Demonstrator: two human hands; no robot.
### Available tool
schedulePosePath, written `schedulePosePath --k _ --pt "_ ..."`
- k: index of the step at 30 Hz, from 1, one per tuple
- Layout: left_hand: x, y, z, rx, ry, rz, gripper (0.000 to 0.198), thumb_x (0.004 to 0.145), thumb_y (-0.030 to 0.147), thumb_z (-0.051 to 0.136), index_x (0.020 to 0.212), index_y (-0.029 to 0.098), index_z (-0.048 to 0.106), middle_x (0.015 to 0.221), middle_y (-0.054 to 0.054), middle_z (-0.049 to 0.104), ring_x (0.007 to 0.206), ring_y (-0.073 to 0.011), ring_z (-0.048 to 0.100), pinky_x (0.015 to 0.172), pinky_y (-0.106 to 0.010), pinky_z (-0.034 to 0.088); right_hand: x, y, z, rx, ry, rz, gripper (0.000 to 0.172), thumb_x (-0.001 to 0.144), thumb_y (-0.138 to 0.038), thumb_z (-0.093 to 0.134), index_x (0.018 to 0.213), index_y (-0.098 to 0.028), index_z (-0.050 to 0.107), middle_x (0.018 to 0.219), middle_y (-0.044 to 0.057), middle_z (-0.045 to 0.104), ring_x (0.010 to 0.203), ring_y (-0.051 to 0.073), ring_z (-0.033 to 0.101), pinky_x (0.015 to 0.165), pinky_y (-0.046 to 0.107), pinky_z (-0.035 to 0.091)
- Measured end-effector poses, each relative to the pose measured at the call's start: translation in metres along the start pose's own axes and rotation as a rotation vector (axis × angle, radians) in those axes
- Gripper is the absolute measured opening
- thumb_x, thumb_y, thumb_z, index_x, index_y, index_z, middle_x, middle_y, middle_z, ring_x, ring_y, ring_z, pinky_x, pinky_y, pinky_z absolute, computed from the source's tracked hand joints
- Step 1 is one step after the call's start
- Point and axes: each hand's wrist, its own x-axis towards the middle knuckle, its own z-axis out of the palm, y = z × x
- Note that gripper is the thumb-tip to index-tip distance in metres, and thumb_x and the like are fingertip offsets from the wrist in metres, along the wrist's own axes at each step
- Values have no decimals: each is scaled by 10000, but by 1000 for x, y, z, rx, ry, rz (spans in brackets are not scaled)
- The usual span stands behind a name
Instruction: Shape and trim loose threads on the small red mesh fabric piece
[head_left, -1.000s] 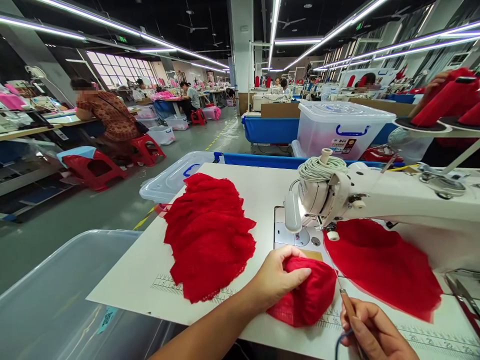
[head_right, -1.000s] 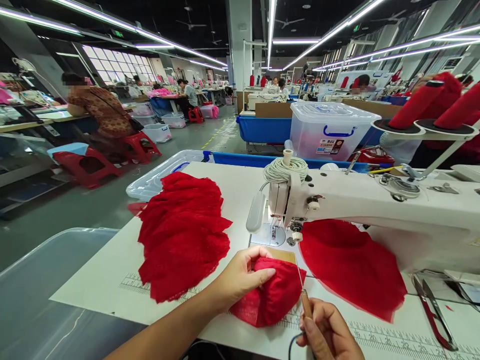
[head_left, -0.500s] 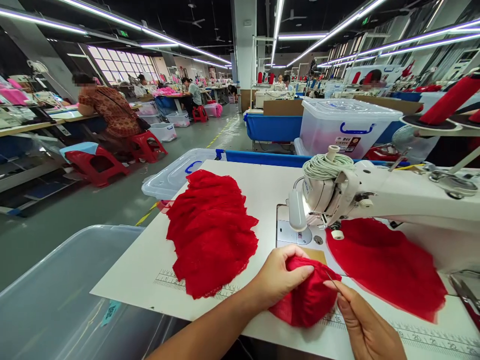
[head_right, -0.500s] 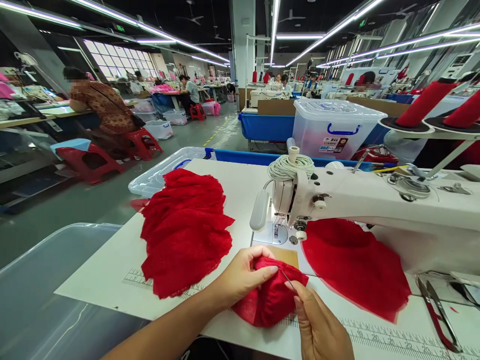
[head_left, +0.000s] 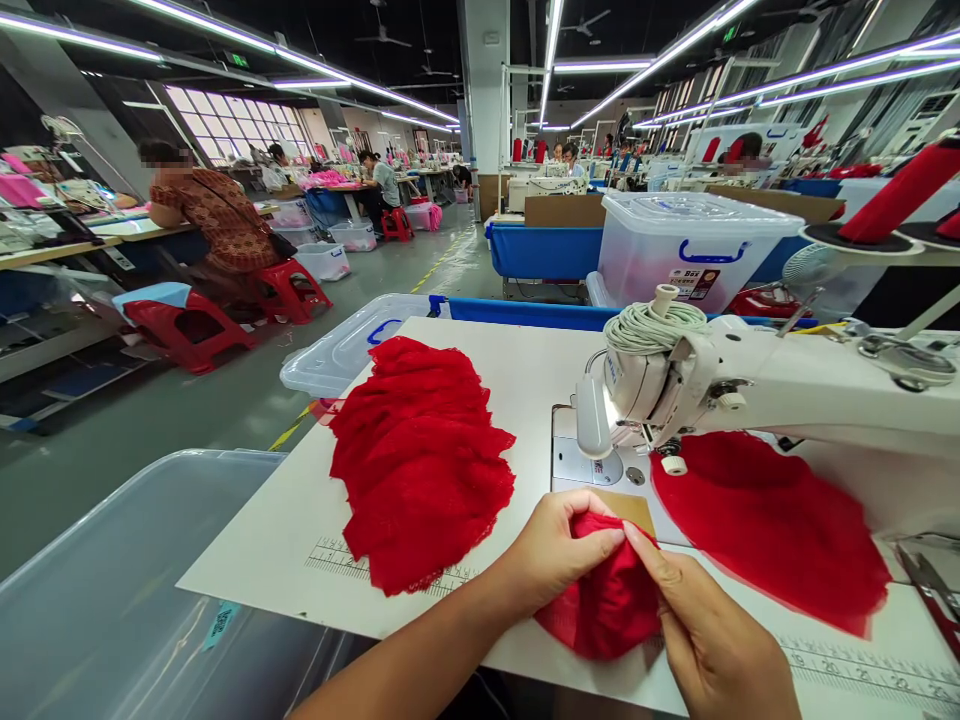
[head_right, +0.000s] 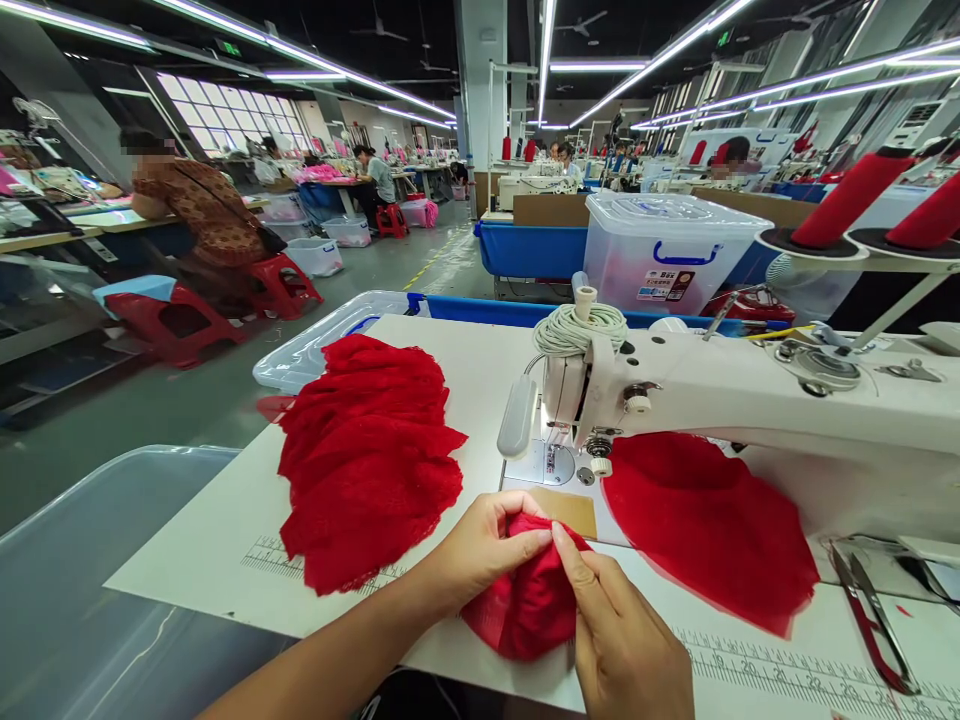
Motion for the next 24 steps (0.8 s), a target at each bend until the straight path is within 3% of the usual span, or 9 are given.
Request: schedulePosePath --k 9,14,18,21,24 --pt "0 -1 0 40 8 28 222 693 326 690 705 148 558 670 -6 564 628 -123 482 572 -239 365 2 -4 -1 15 -12 25 488 968 -223 339 1427 -363 427 1109 15 696 834 184 696 645 242 536" --pt "-1 0 -1 -17 -4 30 281 679 354 736 707 138 559 667 -1 559 626 -113 475 583 -232 356 4 -10 3 177 69 82 441 961 -222 401 1362 -361 519 1107 3 705 880 170 697 670 216 522" --pt "-3 4 -2 -250 -88 -60 399 619 409 818 728 140 544 664 4 581 614 -101 498 625 -232 374 10 -23 1 483 148 244 346 928 -298 491 1231 -358 648 928 1 712 728 155 668 634 209 514" --pt "-4 5 -4 -296 -127 -94 427 601 417 844 736 143 546 644 7 590 594 -100 509 603 -226 350 14 -31 -1 692 135 451 293 871 -377 587 1125 -322 720 659 -25 626 502 120 537 528 203 478" --pt "-3 3 -6 -291 -147 -106 408 615 408 843 735 141 558 605 32 566 547 -75 462 558 -211 306 16 -34 -3 828 130 678 299 843 -427 632 1093 -299 737 628 -37 612 445 92 465 466 184 444"
